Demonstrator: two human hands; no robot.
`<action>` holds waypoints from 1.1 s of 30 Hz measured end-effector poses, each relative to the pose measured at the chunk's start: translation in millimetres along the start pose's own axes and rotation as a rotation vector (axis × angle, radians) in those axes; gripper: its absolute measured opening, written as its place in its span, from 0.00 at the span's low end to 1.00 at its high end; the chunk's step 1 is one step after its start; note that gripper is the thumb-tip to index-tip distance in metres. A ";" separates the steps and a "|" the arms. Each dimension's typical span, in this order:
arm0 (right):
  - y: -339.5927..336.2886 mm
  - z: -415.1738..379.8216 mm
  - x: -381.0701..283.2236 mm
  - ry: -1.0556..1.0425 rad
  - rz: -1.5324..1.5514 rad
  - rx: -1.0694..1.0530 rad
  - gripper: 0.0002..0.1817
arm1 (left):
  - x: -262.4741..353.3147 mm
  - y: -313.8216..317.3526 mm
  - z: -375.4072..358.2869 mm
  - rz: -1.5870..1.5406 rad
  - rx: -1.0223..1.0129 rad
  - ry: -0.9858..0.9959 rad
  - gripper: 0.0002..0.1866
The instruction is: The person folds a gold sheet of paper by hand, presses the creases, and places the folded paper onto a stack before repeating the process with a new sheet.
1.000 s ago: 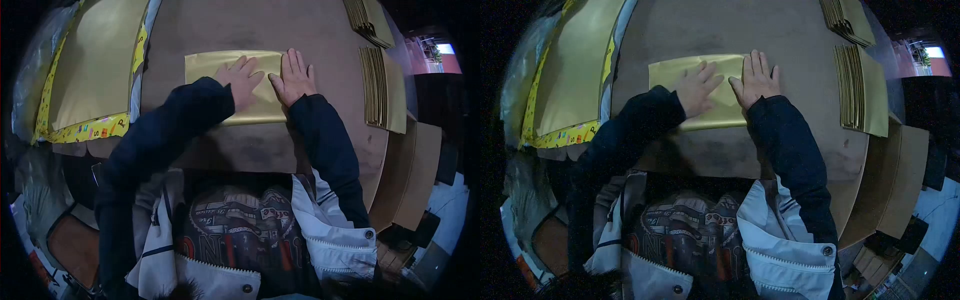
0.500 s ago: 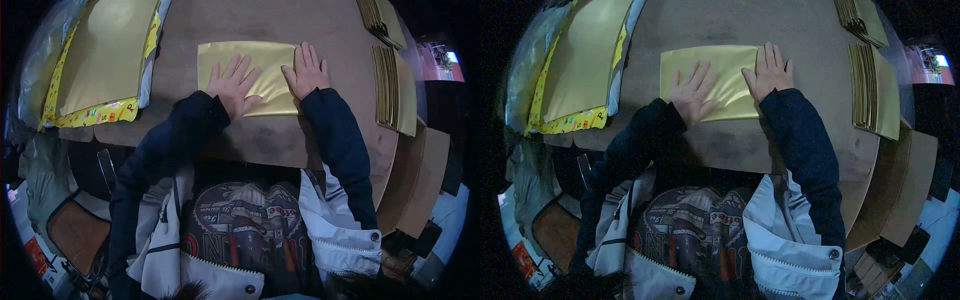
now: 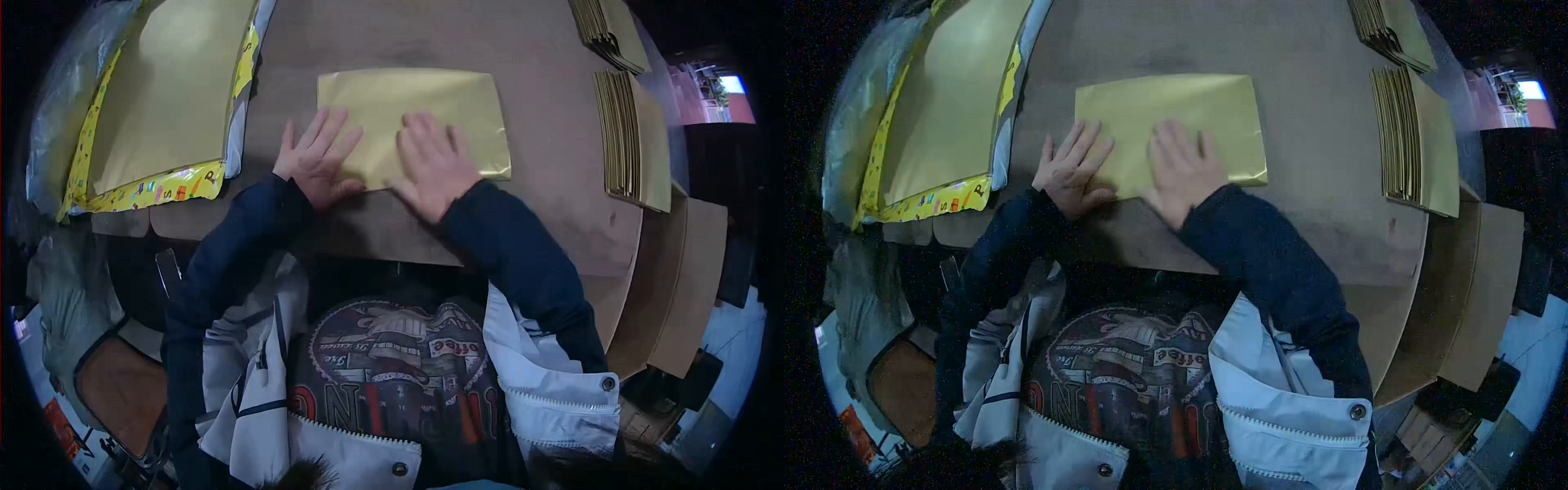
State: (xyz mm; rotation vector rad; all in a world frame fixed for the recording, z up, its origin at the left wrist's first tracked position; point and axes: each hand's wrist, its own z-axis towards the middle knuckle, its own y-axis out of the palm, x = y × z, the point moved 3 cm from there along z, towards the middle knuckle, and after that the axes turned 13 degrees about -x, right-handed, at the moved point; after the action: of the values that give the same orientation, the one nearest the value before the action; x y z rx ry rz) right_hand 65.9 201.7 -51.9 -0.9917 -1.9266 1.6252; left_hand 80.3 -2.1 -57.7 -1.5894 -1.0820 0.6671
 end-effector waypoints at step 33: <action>24.5 -107.3 58.3 0.244 -0.034 -0.149 0.44 | 136.8 12.1 29.8 -0.077 0.041 0.256 0.43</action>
State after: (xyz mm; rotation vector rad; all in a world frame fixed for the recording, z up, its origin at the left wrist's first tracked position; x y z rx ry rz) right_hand 110.8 317.6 -58.9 -1.1507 -1.9061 1.2903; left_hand 118.4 133.1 -63.7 -1.5425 -0.9288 0.4184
